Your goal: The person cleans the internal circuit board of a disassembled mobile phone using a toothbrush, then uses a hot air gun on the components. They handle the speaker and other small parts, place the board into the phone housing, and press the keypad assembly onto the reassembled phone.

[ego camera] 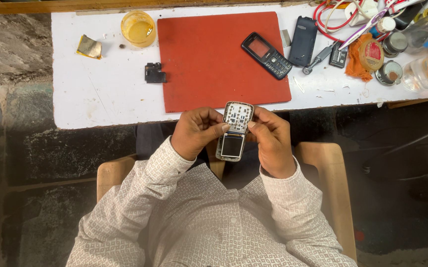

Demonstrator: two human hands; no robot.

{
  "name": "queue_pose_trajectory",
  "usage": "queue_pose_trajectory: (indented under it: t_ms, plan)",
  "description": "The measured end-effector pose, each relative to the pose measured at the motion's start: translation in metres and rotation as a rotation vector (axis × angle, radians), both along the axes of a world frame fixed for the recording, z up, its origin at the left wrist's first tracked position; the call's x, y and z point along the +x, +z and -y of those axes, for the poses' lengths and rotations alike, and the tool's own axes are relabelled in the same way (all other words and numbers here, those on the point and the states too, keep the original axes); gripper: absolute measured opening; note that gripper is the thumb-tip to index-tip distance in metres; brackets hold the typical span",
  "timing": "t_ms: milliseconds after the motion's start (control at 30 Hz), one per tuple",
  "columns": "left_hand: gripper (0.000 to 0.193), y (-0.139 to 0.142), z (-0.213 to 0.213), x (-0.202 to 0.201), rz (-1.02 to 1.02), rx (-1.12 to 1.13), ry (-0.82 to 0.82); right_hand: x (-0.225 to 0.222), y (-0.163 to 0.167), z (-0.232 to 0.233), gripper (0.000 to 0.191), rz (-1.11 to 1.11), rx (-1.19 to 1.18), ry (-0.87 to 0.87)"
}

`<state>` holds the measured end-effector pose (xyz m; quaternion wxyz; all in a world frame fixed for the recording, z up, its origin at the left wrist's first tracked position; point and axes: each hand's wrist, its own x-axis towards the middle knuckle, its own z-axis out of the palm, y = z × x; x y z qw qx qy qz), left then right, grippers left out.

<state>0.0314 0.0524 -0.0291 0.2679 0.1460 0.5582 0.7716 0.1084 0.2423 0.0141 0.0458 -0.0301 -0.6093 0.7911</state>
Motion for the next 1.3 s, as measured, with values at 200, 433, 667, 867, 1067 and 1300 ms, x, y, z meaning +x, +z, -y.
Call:
queue_pose_trajectory:
  t_ms: [200, 433, 667, 867, 1067, 1300]
  plan:
    - [0.017, 0.003, -0.004, 0.004, -0.069, -0.068, 0.038, -0.006, -0.001, 0.004, 0.048, -0.085, 0.042, 0.02]
    - [0.023, 0.005, 0.0, 0.004, -0.077, 0.033, -0.058, -0.01, -0.008, 0.0, 0.042, -0.087, -0.005, 0.018]
    - [0.029, 0.023, 0.007, 0.01, -0.137, 0.087, -0.146, -0.013, -0.015, -0.011, 0.041, -0.062, -0.215, 0.113]
    - [0.028, 0.039, 0.009, 0.009, -0.321, -0.14, -0.104, -0.016, -0.021, -0.01, 0.043, -0.066, -0.217, 0.117]
    - [0.031, 0.042, 0.011, 0.01, -0.372, -0.173, -0.083, -0.017, -0.019, -0.008, 0.044, -0.031, -0.236, 0.122]
    - [0.034, 0.036, 0.008, 0.012, -0.235, -0.018, -0.113, -0.02, -0.011, -0.011, 0.058, 0.129, -0.502, 0.277]
